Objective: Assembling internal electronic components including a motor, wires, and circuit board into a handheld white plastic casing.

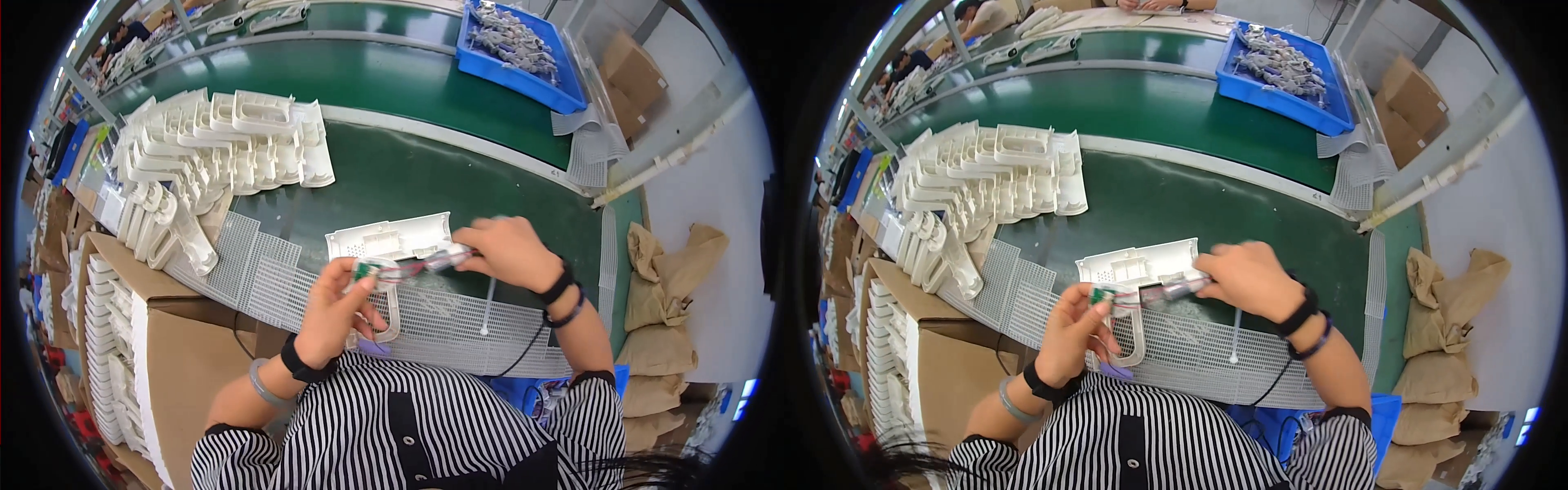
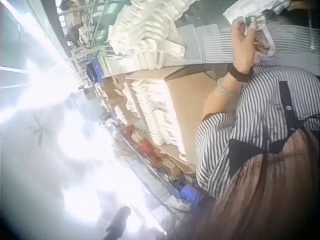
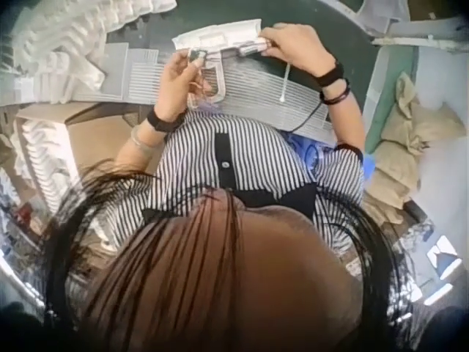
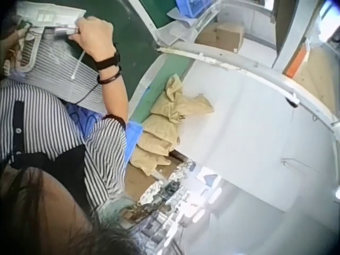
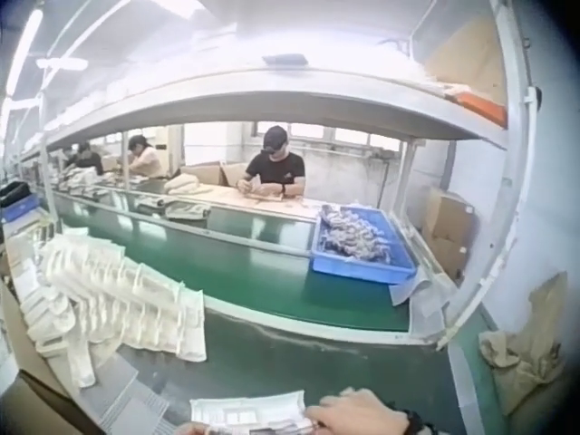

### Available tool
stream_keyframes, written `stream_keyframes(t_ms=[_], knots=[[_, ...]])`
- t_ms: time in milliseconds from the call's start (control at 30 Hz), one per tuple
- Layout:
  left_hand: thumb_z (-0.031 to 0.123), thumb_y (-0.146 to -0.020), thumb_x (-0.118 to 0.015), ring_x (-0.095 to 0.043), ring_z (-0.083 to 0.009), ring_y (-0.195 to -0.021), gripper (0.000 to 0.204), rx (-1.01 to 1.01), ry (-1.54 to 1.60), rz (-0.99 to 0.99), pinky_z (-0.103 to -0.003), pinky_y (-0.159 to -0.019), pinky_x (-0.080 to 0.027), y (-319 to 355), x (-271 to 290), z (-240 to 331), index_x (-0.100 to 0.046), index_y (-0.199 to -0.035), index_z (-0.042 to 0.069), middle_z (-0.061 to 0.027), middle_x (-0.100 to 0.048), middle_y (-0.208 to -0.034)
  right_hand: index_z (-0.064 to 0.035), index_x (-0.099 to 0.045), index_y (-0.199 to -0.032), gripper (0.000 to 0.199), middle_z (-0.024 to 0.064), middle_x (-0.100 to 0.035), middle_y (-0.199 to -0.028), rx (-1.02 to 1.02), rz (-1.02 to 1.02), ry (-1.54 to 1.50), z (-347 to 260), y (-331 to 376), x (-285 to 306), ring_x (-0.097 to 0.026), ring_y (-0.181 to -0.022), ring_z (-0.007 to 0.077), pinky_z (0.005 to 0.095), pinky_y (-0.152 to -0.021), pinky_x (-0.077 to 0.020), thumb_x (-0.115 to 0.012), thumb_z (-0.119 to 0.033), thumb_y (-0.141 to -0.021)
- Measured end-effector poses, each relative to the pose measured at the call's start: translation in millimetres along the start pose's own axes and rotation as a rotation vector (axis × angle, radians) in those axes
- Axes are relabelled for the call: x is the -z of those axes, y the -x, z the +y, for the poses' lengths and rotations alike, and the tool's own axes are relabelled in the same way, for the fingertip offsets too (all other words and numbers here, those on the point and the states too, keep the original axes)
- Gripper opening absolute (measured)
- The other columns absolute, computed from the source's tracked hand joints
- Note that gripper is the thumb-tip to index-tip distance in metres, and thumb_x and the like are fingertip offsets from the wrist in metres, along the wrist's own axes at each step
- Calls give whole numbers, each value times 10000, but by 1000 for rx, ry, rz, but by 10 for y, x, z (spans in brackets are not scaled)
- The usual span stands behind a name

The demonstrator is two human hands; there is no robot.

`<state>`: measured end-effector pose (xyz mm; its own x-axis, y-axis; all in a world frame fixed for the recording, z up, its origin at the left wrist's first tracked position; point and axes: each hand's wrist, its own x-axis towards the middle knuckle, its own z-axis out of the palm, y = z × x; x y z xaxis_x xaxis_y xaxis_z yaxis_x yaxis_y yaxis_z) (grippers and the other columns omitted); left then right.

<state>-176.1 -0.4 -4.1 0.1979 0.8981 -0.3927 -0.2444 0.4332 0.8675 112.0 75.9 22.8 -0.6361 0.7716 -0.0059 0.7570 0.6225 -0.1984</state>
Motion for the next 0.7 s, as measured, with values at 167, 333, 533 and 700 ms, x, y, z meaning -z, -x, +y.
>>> stream_keyframes(t_ms=[167, 333, 533, 700], knots=[[168, -1029, -602, -710, -165, -627, 231, -141, 147, 271, -234, -422, -536, -268, 429, -129, -512, -1195, 35, -77, -693, -972, -149, -695, -1072, 368, 67, -641, -1070, 85, 80, -28, -183, -713, -563, -687, -720, 280, 399, -630, -548, -765, -422, -835], [117, -1000, -639, -668, -112, -678, 237, -225, -127, 355, -204, -525, -520, -325, 650, -174, -551, -1187, 1, -64, -691, -971, -109, -705, -1012, 438, 59, -595, -1050, 89, 72, -18, -281, -824, -649, -673, -685, 247, 366, -581, -533, -739, -509, -839], [71, -976, -661, -605, -41, -723, 211, -354, -378, 232, -166, -521, -457, -327, 608, -379, -578, -1161, 12, -8, -653, -932, -54, -702, -1002, 480, 103, -554, -984, -60, -226, -16, -400, -458, -470, -670, -708, 273, 392, -616, -536, -766, -498, -828], [60, -974, -655, -620, -52, -716, 276, -159, -310, 116, -173, -487, -469, -291, 503, -298, -549, -1225, 12, -23, -664, -961, -54, -678, -970, 376, 101, -537, -994, -123, -69, -152, -453, -137, -448, -672, -720, 258, 400, -585, -525, -796, -376, -817]])
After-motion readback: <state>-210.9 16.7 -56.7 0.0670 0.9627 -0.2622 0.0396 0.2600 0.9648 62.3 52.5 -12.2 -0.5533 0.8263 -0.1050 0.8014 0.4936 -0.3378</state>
